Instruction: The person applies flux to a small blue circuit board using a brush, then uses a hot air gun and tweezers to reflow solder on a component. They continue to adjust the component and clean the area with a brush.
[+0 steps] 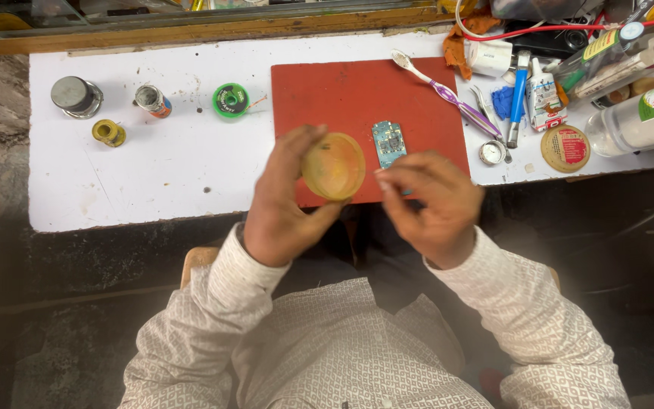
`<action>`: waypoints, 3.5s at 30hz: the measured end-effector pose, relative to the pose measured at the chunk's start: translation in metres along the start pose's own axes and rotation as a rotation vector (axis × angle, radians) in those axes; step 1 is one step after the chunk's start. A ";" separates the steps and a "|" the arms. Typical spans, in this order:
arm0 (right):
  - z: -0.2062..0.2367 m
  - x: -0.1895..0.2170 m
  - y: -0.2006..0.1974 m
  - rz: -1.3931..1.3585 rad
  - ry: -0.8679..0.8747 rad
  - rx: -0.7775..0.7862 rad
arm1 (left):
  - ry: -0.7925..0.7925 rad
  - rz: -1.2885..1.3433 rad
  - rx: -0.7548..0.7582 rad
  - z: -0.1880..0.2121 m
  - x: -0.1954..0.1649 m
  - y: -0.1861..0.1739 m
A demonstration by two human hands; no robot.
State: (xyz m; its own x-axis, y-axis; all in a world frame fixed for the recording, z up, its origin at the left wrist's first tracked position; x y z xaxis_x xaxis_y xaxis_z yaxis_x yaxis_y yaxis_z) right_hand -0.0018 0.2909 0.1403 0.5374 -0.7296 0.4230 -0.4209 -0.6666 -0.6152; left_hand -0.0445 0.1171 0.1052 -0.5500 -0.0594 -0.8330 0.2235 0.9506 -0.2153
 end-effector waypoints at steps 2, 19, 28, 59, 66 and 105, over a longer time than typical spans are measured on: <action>0.011 -0.030 -0.005 -0.411 0.310 -0.075 | -0.238 0.635 -0.026 -0.001 0.035 0.001; 0.009 0.014 0.019 -0.553 0.030 -0.024 | -0.475 1.207 0.158 0.015 0.076 0.032; 0.012 0.013 0.018 -0.385 -0.038 0.026 | -0.463 1.170 0.139 0.019 0.084 0.032; -0.015 0.025 0.011 0.318 -0.267 0.085 | 0.116 -0.012 0.116 0.001 -0.007 0.016; -0.002 0.023 0.018 0.333 -0.253 -0.022 | 0.168 -0.016 0.081 0.005 -0.005 0.019; -0.005 0.014 0.012 0.190 -0.127 -0.012 | 0.057 0.099 0.137 0.003 0.026 0.021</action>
State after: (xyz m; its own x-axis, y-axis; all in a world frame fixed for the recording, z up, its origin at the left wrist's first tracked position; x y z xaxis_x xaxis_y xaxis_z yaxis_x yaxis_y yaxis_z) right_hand -0.0033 0.2716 0.1423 0.5350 -0.8177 0.2124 -0.5314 -0.5211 -0.6679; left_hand -0.0518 0.1344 0.0781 -0.5633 0.0537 -0.8245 0.3842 0.9005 -0.2039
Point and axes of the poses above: each hand's wrist, its own z-axis away from the middle knuckle, its own y-axis out of the palm, x = y × z, the point moved 9 cm from there along -z, towards the middle knuckle, and after that the axes turned 9 degrees about z, right-handed, at the moved point
